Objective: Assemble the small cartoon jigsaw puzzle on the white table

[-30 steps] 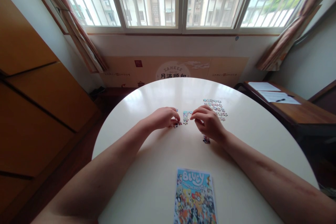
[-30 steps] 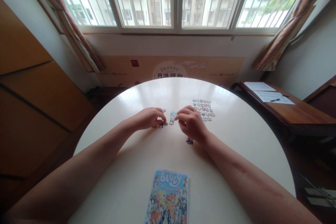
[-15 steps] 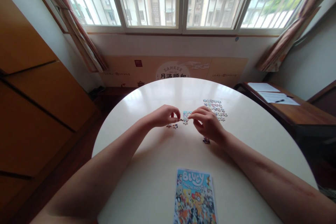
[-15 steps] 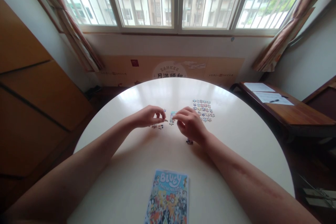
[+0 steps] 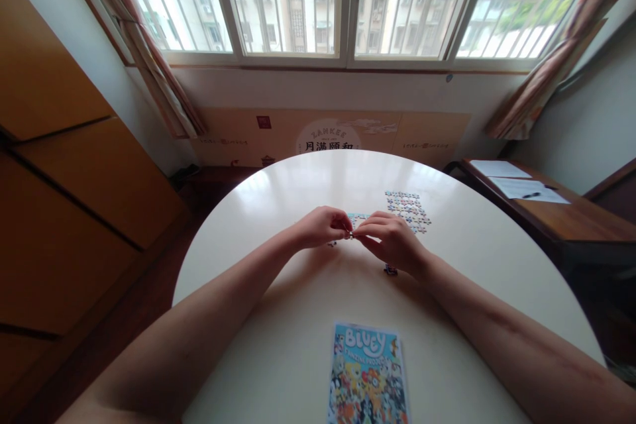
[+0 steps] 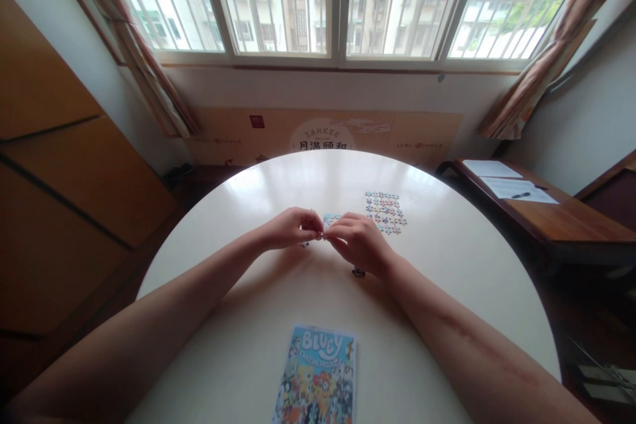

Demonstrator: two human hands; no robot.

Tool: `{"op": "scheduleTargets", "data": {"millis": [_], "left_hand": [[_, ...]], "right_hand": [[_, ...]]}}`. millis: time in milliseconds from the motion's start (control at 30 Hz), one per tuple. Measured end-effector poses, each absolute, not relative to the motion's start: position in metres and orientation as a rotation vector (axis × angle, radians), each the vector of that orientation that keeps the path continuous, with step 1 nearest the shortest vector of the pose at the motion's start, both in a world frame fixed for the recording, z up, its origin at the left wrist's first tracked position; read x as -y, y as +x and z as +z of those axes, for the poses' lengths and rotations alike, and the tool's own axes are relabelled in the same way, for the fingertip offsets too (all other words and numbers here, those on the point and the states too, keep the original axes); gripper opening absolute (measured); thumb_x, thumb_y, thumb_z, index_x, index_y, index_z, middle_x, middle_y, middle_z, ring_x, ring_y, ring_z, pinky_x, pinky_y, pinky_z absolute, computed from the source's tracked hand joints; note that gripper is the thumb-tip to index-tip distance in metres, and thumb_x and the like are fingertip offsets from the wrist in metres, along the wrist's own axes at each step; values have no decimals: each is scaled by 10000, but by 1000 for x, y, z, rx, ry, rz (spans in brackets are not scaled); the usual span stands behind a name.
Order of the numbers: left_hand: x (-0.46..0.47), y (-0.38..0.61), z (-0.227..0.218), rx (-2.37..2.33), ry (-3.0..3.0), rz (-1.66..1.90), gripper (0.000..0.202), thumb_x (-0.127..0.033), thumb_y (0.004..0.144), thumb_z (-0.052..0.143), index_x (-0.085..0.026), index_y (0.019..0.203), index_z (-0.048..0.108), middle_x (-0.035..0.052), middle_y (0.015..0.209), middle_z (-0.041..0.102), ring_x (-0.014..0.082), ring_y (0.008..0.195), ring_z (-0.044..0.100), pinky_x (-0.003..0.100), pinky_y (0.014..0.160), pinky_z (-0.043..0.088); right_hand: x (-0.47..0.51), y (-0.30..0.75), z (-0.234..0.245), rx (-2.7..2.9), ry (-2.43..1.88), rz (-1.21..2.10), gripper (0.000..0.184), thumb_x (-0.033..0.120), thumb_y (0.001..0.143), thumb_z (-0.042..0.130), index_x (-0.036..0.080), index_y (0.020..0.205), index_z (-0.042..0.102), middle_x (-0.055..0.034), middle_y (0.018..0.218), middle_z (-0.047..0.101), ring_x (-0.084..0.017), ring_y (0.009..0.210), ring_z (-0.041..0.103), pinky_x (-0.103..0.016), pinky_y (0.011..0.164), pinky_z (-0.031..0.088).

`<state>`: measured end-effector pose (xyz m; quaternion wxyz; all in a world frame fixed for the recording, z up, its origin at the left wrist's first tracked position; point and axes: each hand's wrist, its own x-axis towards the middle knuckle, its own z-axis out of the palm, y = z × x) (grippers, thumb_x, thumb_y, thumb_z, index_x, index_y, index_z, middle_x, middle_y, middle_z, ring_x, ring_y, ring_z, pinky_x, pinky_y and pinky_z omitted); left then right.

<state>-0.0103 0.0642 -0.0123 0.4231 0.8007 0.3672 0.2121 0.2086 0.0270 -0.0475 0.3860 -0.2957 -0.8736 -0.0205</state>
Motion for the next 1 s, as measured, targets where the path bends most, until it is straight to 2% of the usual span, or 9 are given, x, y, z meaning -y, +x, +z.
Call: {"op": "scheduleTargets", "data": {"millis": [267,467,600,767,900,1000], "left_hand": [[-66,-9,-21,-943,1919,501,161,-191,745,698,-156,902,688,26,794,743,140,687,669,231,590,527],[-68,-8,-23,-957,1924,506,163,-177,753,698,-157,914,687,41,819,756,164,742,692,234,595,524],[-67,-9,-21,-977,1962,503,157,-183,771,694,-160,927,697,34,818,756,163,725,689,236,599,514],[-68,-15,-14,-1134,2417,547,178,-135,792,652,-215,899,769,19,911,756,174,800,679,276,730,513],[-71,-21,-16,-1050,2702,513,317,-52,812,568,-260,876,800,8,1043,754,196,936,671,300,797,515],[-73,-22,-20,-927,2804,497,454,26,772,510,-284,917,808,-16,1096,756,193,981,656,305,830,523]], "right_hand": [[-27,210,-49,2271,-754,-67,182,187,949,612,274,926,770,-4,892,785,-185,799,693,-333,739,541],[-26,209,-49,2244,-829,-103,161,146,916,630,261,919,744,-6,835,771,-185,751,673,-320,720,497],[-25,209,-49,2234,-865,-91,144,141,905,628,241,845,712,-6,740,719,-176,699,640,-293,668,459],[-25,209,-51,2224,-962,16,140,133,879,652,233,797,705,-4,721,674,-154,669,629,-263,654,449],[-26,209,-53,2236,-1041,50,80,166,826,732,236,786,723,2,711,662,-152,637,616,-254,629,436],[-26,209,-53,2241,-1048,65,86,159,820,735,242,798,740,-4,725,676,-157,658,630,-256,649,442]]}}
